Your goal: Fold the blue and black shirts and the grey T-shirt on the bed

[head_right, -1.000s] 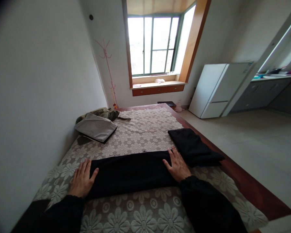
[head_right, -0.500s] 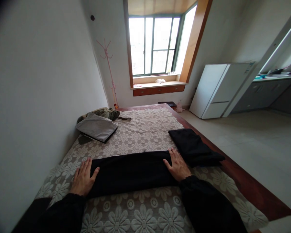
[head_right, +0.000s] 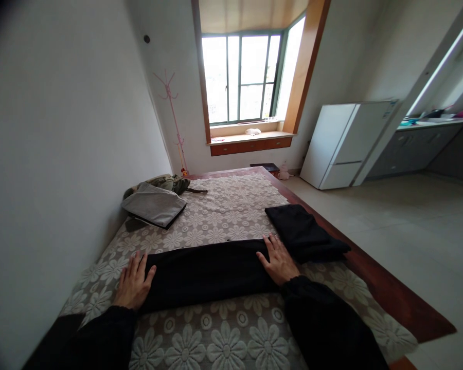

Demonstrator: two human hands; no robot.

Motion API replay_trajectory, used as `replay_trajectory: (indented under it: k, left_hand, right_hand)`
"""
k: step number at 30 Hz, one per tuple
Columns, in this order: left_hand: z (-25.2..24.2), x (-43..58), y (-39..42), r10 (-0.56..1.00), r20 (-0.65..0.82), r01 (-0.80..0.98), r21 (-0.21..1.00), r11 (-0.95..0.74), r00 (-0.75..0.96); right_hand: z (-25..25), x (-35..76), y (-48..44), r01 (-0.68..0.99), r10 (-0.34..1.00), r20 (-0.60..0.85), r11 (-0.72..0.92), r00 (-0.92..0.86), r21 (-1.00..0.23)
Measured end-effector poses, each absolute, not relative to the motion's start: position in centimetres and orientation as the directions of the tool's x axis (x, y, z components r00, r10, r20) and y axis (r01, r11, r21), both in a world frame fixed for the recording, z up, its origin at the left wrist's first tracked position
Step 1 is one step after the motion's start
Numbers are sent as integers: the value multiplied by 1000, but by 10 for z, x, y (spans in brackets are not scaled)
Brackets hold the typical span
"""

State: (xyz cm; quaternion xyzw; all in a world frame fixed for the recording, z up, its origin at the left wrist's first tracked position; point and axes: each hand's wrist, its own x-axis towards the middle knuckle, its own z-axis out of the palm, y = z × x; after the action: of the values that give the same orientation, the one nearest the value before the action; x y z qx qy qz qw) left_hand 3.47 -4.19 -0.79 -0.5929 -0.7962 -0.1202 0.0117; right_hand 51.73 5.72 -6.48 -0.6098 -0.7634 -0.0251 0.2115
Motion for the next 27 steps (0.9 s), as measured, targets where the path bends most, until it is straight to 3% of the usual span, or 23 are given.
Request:
replay_trajectory:
  k: [5, 9, 12, 16, 19, 24, 27]
  left_hand:
    - [-3, 42, -45, 933, 329, 989, 72, 132, -148]
    - [-1, 46, -41, 977, 181, 993, -11, -116, 116]
    - [1, 53, -37, 985, 104, 990, -56, -131, 136]
    - [4, 62, -35, 985, 106, 986, -114, -121, 134]
    - [2, 64, -36, 984, 119, 990, -68, -122, 129]
    - [-5, 62, -40, 972, 227, 988, 128, -89, 58]
    - [-5, 64, -45, 963, 265, 976, 187, -111, 59]
  right_hand:
    - [-65, 517, 57, 940, 910, 382, 261, -164, -217]
    - [-62, 515, 56, 942, 906, 391, 259, -161, -214]
    - [-60, 514, 55, 943, 905, 392, 261, -164, -208]
    - [-59, 514, 55, 944, 907, 382, 265, -174, -198]
    - [-59, 514, 56, 946, 913, 372, 257, -171, -197]
    - [-58, 514, 56, 947, 916, 362, 257, -175, -194]
    - [-57, 513, 55, 948, 918, 355, 256, -177, -190]
